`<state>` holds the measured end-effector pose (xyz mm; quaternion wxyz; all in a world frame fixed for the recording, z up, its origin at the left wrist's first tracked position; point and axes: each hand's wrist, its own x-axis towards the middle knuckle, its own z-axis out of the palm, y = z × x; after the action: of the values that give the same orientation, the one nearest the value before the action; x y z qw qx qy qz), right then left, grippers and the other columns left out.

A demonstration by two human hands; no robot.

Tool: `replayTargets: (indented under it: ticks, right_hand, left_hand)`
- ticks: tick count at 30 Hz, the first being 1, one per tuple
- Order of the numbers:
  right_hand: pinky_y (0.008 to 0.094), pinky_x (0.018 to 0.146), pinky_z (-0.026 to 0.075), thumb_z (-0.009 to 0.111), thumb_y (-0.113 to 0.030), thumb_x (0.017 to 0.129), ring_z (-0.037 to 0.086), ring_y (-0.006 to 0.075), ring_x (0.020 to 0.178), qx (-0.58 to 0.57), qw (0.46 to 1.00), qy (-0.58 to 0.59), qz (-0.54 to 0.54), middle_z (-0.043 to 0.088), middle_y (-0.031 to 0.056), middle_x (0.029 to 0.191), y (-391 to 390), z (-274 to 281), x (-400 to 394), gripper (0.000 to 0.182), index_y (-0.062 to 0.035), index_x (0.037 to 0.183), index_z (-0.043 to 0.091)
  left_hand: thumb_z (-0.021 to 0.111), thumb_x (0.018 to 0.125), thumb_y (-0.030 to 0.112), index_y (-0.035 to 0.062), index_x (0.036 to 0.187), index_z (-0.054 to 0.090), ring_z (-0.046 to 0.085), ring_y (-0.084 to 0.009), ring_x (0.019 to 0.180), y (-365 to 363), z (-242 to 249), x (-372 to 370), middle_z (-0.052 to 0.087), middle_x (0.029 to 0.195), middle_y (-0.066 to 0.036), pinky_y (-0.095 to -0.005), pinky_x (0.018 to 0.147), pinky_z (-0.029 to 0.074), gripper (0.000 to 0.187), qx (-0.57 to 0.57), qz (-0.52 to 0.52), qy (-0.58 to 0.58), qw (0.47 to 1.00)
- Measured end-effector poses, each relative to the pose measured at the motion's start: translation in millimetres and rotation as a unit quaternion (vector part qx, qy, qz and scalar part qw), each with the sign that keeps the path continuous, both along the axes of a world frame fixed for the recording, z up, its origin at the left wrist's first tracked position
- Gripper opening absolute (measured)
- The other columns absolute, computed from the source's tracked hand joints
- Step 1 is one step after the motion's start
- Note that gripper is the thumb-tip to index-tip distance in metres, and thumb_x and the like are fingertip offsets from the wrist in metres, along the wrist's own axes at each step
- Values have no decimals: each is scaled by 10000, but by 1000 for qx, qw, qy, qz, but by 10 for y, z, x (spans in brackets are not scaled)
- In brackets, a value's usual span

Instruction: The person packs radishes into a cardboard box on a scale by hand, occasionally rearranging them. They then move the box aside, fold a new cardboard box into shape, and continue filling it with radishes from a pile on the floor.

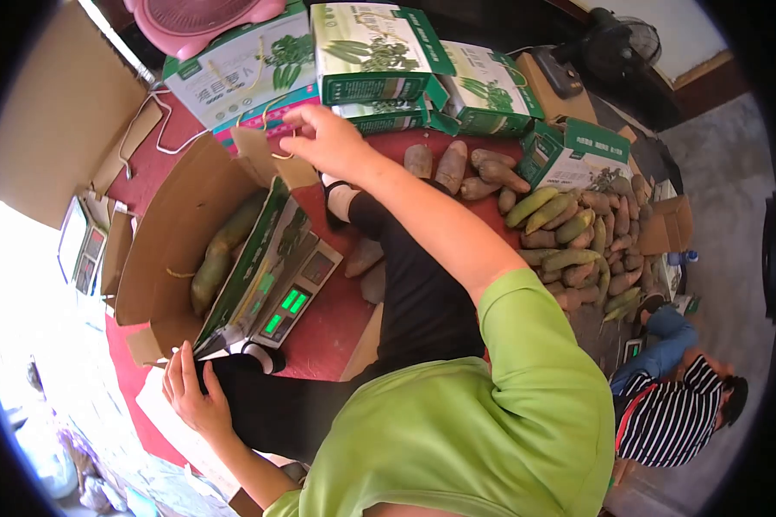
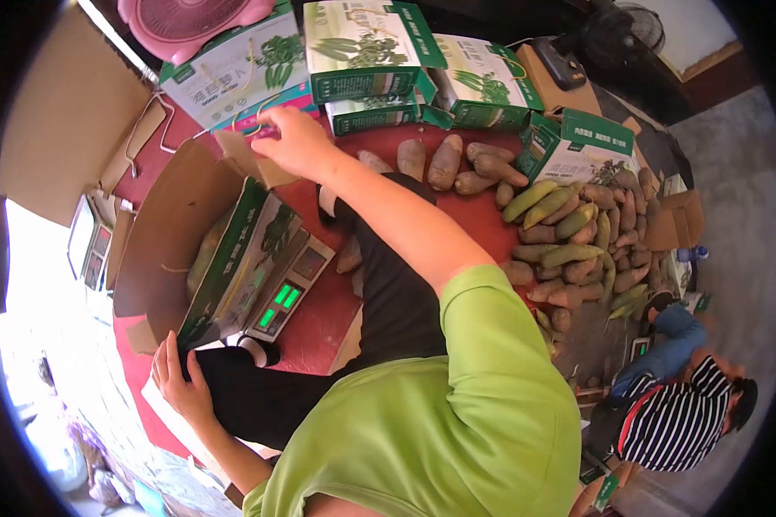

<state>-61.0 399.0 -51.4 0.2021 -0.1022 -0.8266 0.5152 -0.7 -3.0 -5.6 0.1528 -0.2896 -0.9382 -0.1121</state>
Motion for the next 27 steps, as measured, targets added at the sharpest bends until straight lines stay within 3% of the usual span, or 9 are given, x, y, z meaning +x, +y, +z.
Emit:
replayTargets:
  ticks: [2, 4, 12, 27]
  right_hand:
    - [343, 865, 497, 697, -230, 818, 621, 240, 1002, -84, 996, -29, 19, 640, 151, 1087, 19, -179, 63, 443, -16, 1183, 568]
    - [351, 894, 485, 684, -317, 829, 616, 265, 1048, -67, 987, -132, 55, 627, 184, 1145, 18, -7, 182, 492, -8, 1193, 566]
    - [354, 829, 494, 665, -320, 834, 641, 265, 948, -14, 992, -106, 63, 667, 167, 1016, 109, -58, 79, 450, -27, 1167, 589]
    - [383, 818, 487, 650, -386, 835, 638, 314, 930, 25, 988, -118, 100, 670, 165, 995, 32, -63, 25, 504, -20, 1172, 572]
  left_hand:
    - [625, 850, 170, 82, 1216, 608, 552, -297, 1069, -12, -16, -4, 611, 1146, -106, -417, 947, 398, 377, -10, 15, 5, 1000]
    - [612, 863, 177, 87, 1222, 606, 551, -304, 1066, -9, -17, 11, 607, 1153, -111, -421, 945, 399, 370, -10, 12, 0, 1000]
    - [600, 875, 170, 93, 1243, 590, 550, -328, 1049, 10, -37, 3, 605, 1151, -131, -441, 926, 405, 376, -4, 27, 2, 1000]
    - [587, 893, 188, 80, 1242, 590, 548, -349, 1083, 4, -51, 3, 600, 1163, -154, -454, 926, 404, 366, -14, 46, -7, 999]
